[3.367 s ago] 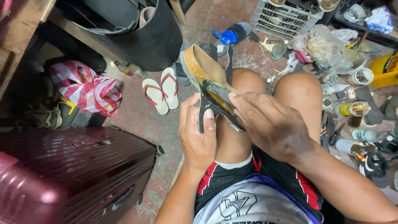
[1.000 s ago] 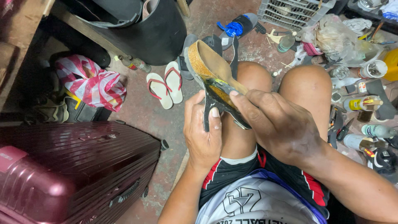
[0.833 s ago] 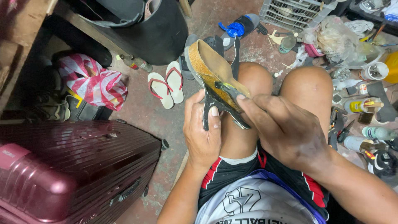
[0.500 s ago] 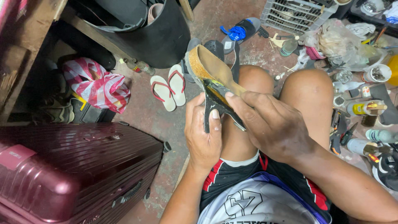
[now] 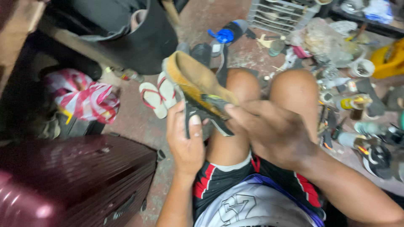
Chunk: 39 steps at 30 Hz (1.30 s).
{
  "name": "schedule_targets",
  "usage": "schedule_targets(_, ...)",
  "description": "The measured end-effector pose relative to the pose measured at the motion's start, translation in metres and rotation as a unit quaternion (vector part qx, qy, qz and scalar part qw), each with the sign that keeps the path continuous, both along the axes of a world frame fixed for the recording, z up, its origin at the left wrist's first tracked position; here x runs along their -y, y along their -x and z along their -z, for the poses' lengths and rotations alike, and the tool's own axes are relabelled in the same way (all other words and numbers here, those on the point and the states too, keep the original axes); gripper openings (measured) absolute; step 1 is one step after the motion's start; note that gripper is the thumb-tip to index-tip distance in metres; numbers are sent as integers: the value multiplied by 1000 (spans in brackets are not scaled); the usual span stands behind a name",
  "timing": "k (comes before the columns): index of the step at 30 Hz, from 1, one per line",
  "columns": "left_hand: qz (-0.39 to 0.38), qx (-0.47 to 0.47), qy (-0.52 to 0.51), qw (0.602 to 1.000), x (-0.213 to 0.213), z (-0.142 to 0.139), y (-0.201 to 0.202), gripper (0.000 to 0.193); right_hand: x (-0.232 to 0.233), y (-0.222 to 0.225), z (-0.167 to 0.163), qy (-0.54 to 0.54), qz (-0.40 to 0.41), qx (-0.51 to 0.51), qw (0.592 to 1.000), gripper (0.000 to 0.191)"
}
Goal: The person applies a dark paste to the sole of a Birkenstock-style sandal using a small spatula, spreading it along the edges and into the grooves. The person holds the sandal in one hand and uses the other to apply and smooth the material.
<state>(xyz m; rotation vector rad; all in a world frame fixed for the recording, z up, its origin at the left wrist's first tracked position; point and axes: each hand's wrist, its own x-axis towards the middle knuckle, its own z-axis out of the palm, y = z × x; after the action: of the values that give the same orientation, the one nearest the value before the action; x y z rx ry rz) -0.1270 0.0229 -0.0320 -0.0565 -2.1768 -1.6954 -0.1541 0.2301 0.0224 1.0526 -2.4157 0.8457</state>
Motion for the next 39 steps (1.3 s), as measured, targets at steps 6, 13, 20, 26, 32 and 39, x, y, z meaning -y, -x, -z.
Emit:
schedule_targets(6, 1, -14, 81, 997, -19, -1, -1, 28, -4, 10, 4, 4, -30, -49, 998, 49)
schedule_targets(13, 20, 2, -7, 1000, -10, -5, -2, 31, -3, 2, -15, -65, -44, 25, 997, 51)
schedule_targets(20, 34, -5, -12, 999, -1, -1, 5, 29, -3, 1, -11, -70, -9, 23, 997, 50)
schedule_targets(26, 46, 15, -38, 998, 6, 4, 4, 30, 10, 10, -3, -97, -23, 25, 995, 51)
schedule_targets(32, 47, 30, -64, 996, 12, 13, 9, 29, 0, 6, 10, -130, -47, 0, 990, 49)
schedule_targets(39, 54, 34, -84, 994, 18, 16, 14, 31, -11, -1, 20, -165, -43, 7, 985, 50)
